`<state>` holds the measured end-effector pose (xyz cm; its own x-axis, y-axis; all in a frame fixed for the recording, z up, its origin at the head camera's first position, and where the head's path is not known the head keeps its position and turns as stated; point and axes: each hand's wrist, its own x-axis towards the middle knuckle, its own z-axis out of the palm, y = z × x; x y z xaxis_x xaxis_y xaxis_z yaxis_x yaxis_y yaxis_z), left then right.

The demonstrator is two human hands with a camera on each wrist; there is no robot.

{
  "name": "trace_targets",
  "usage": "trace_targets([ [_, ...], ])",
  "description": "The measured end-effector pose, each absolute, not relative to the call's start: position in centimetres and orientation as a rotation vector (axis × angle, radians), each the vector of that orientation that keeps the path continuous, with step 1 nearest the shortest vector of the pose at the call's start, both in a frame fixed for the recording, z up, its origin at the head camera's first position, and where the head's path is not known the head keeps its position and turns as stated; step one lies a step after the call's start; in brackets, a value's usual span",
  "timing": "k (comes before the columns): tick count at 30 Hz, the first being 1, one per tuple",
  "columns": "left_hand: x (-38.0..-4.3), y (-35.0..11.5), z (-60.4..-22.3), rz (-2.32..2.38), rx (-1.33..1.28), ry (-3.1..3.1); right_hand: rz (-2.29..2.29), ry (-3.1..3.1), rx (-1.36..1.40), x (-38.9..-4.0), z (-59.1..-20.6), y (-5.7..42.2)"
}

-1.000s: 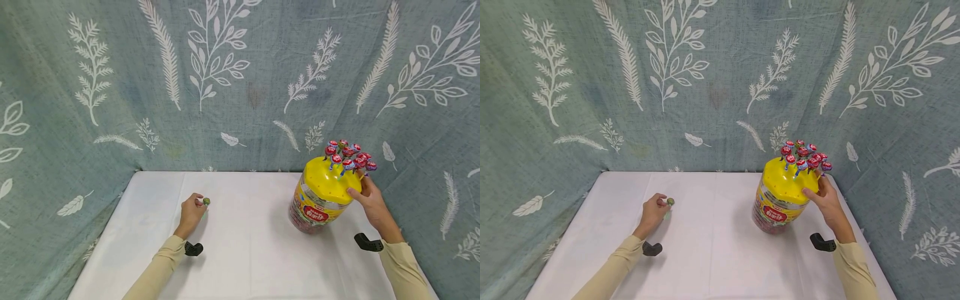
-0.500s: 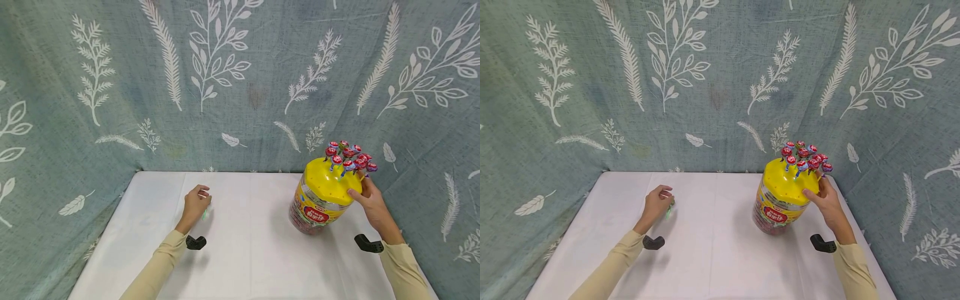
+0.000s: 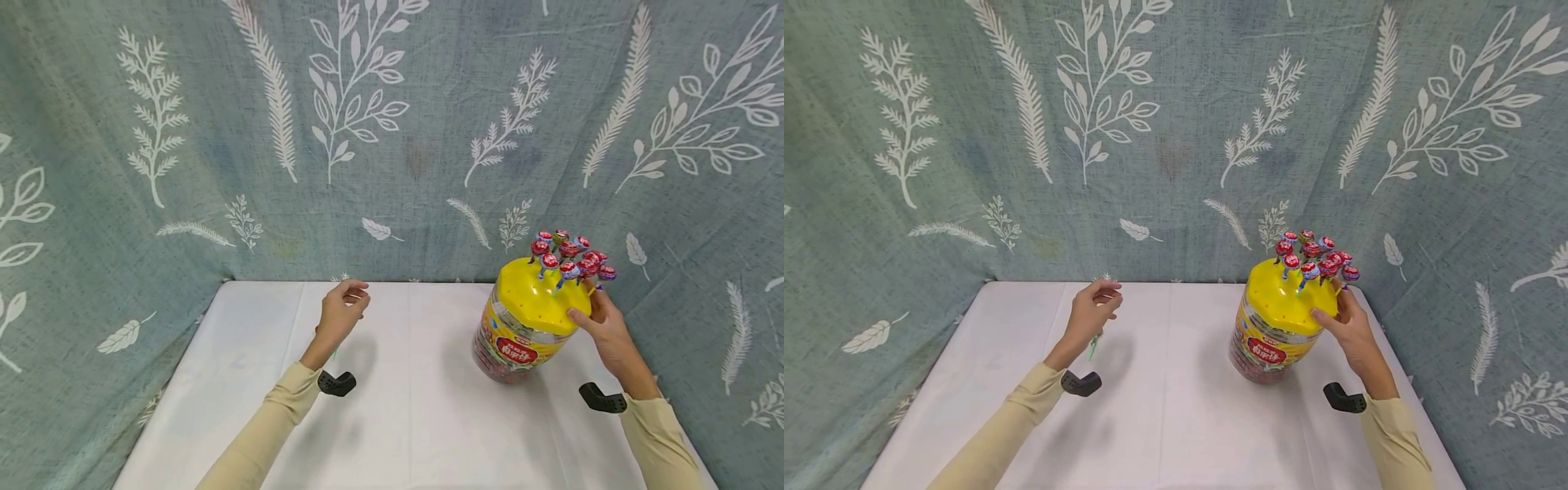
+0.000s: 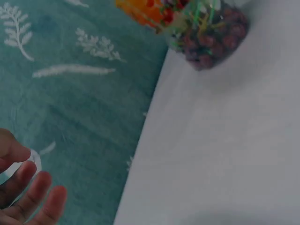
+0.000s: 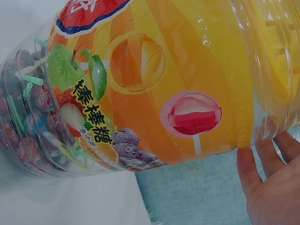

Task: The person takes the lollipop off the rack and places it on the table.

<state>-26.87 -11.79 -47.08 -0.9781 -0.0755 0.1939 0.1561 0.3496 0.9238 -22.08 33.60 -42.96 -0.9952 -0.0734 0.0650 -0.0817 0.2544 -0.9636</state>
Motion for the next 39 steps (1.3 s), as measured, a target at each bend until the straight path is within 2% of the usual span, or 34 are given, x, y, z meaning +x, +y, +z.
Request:
trace_targets([
  [21, -26.6, -6.1, -41.3, -1.872, -0.412, -2.294, 1.911, -2.499, 0.154, -22.0, -42.7, 33.4],
  [30, -24.1, -3.2, -36.4, -1.885, -0.595, -2.261, 1.93, -2.489, 0.153, -22.1, -42.8, 33.3],
  [39, -23.5, -0.9, -34.5, -1.921, -0.669, -2.206, 1.933, -2.491, 0.143, -22.1, -42.7, 33.4],
])
